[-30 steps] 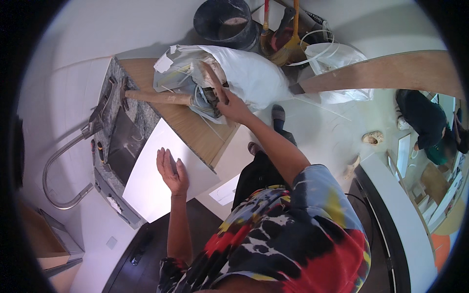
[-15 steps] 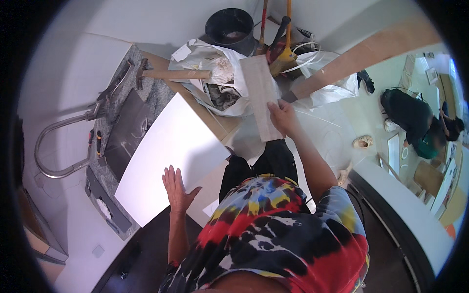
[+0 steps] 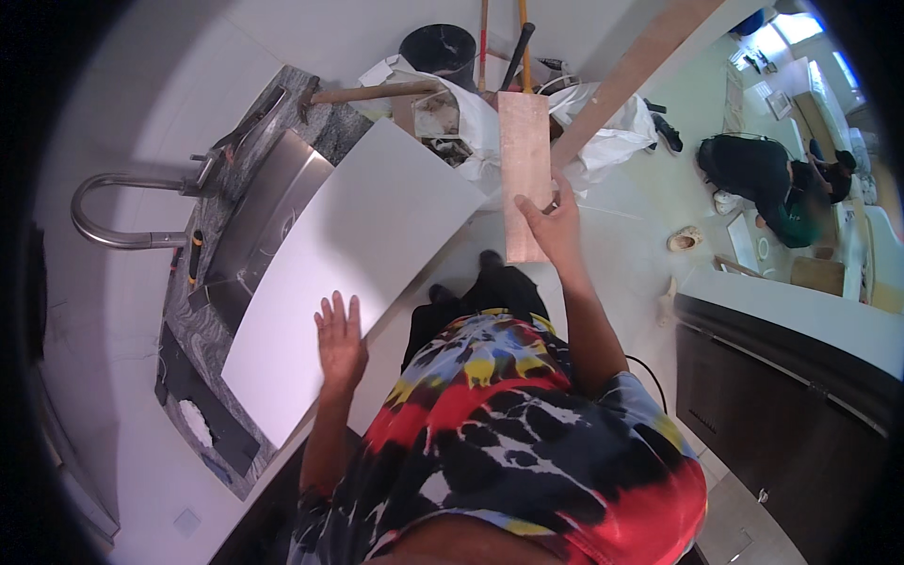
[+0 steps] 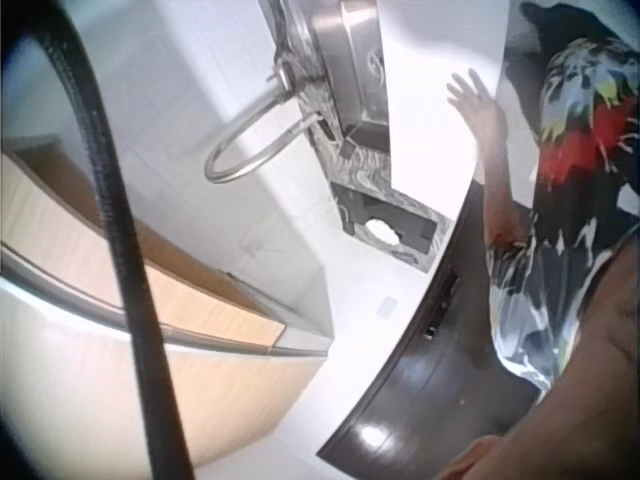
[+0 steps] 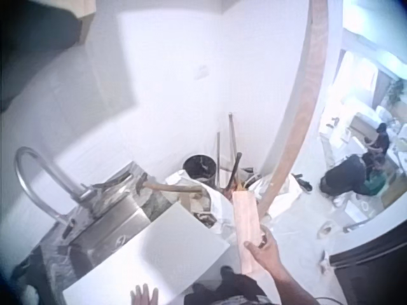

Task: The person assembles furniture by handling wooden panels and frames, positioning them on a countertop, and using a utility knife to trim edges. Other people are present and also handling materials in the same room.

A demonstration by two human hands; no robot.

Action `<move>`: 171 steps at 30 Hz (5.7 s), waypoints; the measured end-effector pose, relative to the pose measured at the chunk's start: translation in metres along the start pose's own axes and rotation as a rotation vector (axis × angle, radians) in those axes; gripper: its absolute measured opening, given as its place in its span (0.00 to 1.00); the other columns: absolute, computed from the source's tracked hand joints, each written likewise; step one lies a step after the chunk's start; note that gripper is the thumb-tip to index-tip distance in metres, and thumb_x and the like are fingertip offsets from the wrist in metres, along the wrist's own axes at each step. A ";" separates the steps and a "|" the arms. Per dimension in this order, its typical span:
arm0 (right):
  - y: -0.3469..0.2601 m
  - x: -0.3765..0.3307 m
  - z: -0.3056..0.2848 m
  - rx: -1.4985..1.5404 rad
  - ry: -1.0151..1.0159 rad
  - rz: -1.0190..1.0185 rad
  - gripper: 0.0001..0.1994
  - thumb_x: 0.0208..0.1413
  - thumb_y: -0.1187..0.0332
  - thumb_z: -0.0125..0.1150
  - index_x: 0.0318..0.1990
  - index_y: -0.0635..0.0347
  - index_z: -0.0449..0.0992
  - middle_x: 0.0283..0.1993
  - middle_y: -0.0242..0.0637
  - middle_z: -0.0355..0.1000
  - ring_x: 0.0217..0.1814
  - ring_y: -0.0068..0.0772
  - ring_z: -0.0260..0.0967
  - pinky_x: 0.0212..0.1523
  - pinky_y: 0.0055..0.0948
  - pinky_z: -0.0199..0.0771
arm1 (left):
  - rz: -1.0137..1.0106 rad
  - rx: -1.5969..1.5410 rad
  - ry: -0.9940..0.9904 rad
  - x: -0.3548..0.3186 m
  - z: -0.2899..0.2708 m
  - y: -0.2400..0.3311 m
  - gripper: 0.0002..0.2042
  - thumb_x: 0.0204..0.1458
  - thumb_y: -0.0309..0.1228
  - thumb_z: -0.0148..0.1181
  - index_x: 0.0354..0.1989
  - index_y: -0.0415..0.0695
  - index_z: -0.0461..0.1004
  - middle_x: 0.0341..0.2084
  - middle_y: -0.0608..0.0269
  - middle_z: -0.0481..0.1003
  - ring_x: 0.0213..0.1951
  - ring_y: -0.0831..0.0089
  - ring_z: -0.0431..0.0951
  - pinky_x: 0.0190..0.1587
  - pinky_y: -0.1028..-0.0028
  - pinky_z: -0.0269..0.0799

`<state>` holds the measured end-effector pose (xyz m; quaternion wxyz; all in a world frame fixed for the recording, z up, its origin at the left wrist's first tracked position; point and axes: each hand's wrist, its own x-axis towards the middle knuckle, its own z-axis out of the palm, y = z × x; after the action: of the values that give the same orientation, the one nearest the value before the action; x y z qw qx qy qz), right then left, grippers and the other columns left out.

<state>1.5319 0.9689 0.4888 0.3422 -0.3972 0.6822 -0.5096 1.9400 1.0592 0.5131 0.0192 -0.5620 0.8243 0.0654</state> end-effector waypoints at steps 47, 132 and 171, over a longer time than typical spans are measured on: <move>-0.035 0.044 0.166 -0.401 -0.250 -0.448 0.21 0.56 0.63 0.62 0.55 0.65 0.75 0.51 0.54 0.76 0.55 0.58 0.74 0.53 0.49 0.74 | -0.455 -0.258 0.420 0.041 -0.211 -0.192 0.27 0.66 0.45 0.57 0.23 0.31 0.71 0.15 0.65 0.64 0.24 0.77 0.60 0.28 0.68 0.63; -0.136 -0.091 0.707 -0.537 -0.608 -1.557 0.10 0.59 0.68 0.58 0.46 0.56 0.79 0.46 0.41 0.76 0.51 0.46 0.76 0.50 0.54 0.73 | -0.296 -0.902 0.137 0.061 -0.017 -0.077 0.30 0.63 0.46 0.49 0.69 0.42 0.60 0.70 0.45 0.57 0.75 0.51 0.47 0.76 0.51 0.35; -0.073 0.088 0.224 -0.611 -0.710 -0.379 0.15 0.59 0.63 0.61 0.43 0.68 0.69 0.34 0.53 0.77 0.42 0.56 0.79 0.44 0.49 0.78 | -0.514 -0.169 0.253 0.247 0.015 0.030 0.26 0.68 0.39 0.40 0.72 0.41 0.59 0.74 0.49 0.53 0.75 0.44 0.45 0.69 0.33 0.38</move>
<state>1.7014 0.7835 0.4982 0.3227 -0.7451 0.5574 -0.1732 1.8209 0.8434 0.4743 -0.1144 -0.7555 0.6426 0.0561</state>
